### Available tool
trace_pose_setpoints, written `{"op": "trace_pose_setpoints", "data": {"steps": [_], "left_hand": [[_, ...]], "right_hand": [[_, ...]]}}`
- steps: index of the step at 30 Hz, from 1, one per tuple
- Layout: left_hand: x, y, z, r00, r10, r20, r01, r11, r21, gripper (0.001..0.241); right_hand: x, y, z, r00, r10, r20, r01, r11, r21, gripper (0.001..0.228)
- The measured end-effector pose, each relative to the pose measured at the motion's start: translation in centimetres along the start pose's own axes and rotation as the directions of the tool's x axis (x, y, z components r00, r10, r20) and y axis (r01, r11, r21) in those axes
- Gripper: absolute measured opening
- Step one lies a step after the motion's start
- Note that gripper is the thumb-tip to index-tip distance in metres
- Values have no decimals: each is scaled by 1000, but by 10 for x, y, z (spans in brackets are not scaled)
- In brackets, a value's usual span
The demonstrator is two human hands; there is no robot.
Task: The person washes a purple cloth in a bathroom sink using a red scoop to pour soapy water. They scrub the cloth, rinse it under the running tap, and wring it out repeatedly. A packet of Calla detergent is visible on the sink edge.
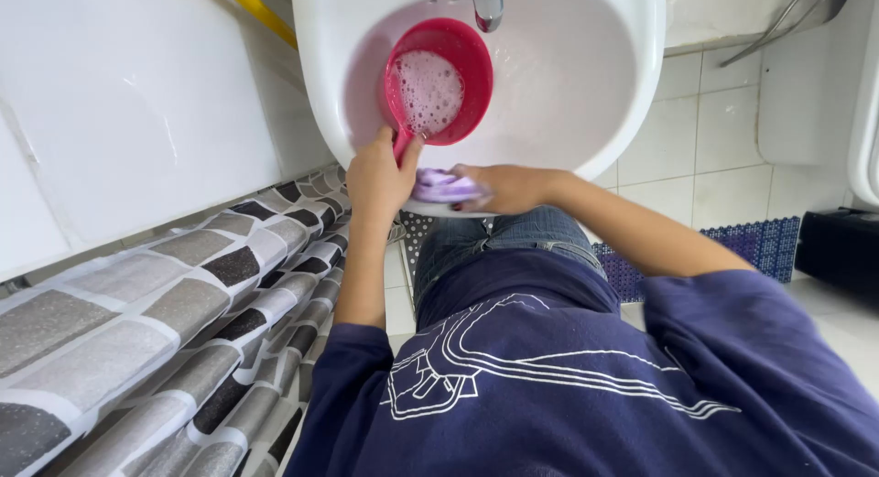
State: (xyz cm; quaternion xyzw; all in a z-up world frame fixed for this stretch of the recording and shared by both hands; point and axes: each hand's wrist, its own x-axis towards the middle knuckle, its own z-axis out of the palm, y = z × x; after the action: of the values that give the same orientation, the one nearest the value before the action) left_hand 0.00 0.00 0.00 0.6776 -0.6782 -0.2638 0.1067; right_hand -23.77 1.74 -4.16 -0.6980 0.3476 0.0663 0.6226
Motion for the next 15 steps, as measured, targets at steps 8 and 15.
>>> {"op": "trace_pose_setpoints", "data": {"steps": [8, 15], "left_hand": [[3, 11, 4, 998, -3, 63, 5, 999, -37, 49], [9, 15, 0, 967, 194, 166, -190, 981, -42, 50]], "right_hand": [[-126, 43, -91, 888, 248, -388, -387, 858, -337, 49], [-67, 0, -93, 708, 7, -706, 49, 997, 60, 37]]}}
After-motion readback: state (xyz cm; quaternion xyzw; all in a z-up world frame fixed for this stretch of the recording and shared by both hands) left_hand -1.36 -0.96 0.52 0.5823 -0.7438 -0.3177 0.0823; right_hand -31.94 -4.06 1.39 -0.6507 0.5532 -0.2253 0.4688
